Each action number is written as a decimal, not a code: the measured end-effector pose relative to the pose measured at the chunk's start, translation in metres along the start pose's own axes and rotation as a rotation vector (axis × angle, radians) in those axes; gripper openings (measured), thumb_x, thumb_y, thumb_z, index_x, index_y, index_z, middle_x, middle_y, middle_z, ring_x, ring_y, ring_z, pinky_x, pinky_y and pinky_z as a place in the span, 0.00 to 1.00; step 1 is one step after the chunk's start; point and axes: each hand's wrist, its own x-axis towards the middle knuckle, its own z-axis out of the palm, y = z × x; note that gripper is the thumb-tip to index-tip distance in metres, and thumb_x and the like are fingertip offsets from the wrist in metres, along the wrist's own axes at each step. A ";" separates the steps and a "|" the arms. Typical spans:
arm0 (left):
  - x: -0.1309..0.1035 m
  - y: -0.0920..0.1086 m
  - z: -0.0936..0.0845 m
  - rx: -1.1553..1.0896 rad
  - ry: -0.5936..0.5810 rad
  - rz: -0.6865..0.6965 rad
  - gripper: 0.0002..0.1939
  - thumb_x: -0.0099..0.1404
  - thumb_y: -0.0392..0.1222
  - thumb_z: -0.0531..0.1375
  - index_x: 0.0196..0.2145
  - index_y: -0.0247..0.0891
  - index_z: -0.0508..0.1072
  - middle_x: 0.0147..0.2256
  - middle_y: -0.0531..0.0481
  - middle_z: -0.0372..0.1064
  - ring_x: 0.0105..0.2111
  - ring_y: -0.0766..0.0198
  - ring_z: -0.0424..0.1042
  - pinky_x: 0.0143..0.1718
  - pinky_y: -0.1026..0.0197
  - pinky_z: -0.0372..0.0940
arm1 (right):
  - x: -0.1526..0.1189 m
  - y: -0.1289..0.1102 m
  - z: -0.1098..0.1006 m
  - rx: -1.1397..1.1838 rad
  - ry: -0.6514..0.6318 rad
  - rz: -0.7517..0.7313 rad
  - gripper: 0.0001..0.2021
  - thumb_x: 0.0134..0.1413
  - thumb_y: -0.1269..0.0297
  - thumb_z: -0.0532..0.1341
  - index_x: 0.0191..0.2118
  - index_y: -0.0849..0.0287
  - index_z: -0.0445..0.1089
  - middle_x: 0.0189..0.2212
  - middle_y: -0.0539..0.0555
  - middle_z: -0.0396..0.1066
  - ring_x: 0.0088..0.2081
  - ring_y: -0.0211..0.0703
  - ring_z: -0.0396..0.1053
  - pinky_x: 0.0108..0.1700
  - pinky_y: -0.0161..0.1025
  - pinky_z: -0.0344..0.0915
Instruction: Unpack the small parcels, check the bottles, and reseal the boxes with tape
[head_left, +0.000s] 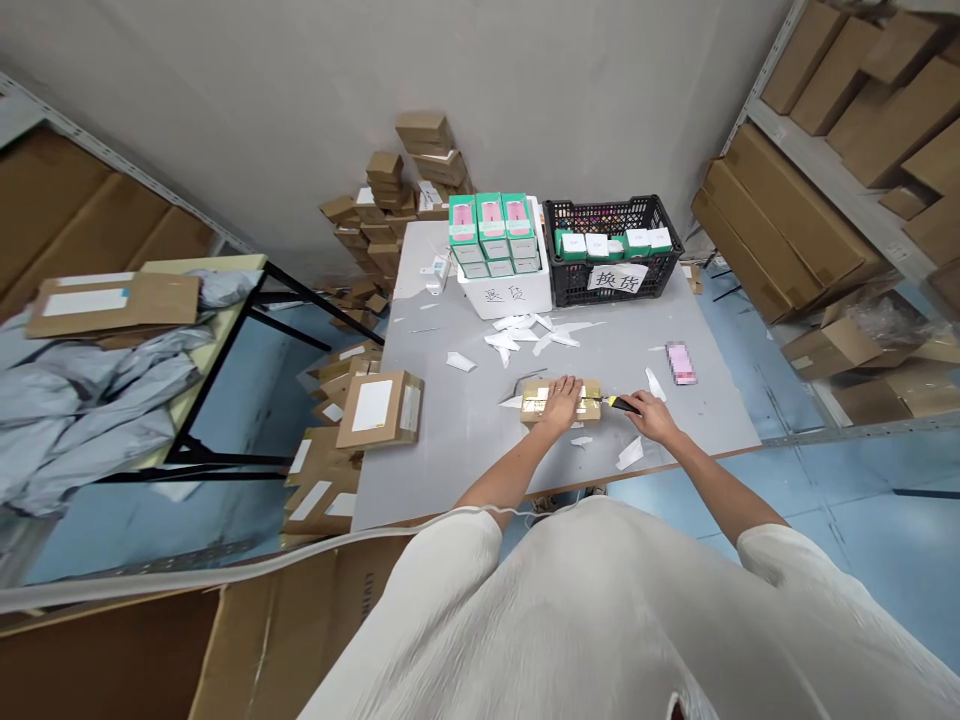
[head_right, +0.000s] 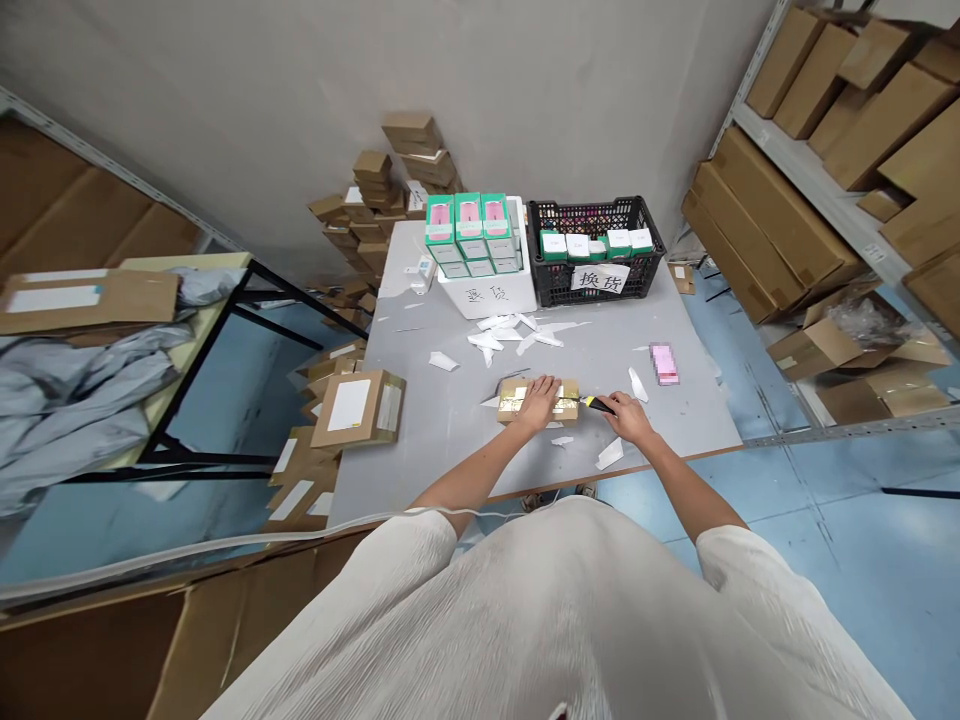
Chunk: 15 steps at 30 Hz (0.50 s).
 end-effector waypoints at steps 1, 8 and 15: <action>-0.001 -0.001 0.002 0.002 0.005 0.003 0.31 0.79 0.38 0.47 0.76 0.38 0.62 0.75 0.36 0.60 0.78 0.46 0.53 0.79 0.38 0.44 | 0.001 0.000 0.000 0.000 0.003 -0.001 0.23 0.74 0.60 0.58 0.69 0.49 0.73 0.55 0.61 0.75 0.55 0.58 0.72 0.53 0.48 0.69; -0.007 -0.004 0.009 0.013 0.030 0.006 0.31 0.80 0.39 0.45 0.76 0.36 0.62 0.75 0.35 0.59 0.79 0.45 0.50 0.79 0.36 0.43 | 0.004 0.010 -0.008 0.119 0.053 0.032 0.21 0.69 0.61 0.60 0.65 0.49 0.75 0.54 0.61 0.76 0.55 0.59 0.73 0.54 0.51 0.71; -0.017 0.003 0.012 0.020 0.051 0.006 0.31 0.79 0.40 0.45 0.76 0.35 0.61 0.76 0.35 0.57 0.79 0.46 0.49 0.79 0.38 0.41 | 0.012 0.031 -0.006 0.227 0.138 0.133 0.23 0.63 0.60 0.62 0.63 0.51 0.74 0.53 0.59 0.76 0.55 0.58 0.74 0.58 0.52 0.72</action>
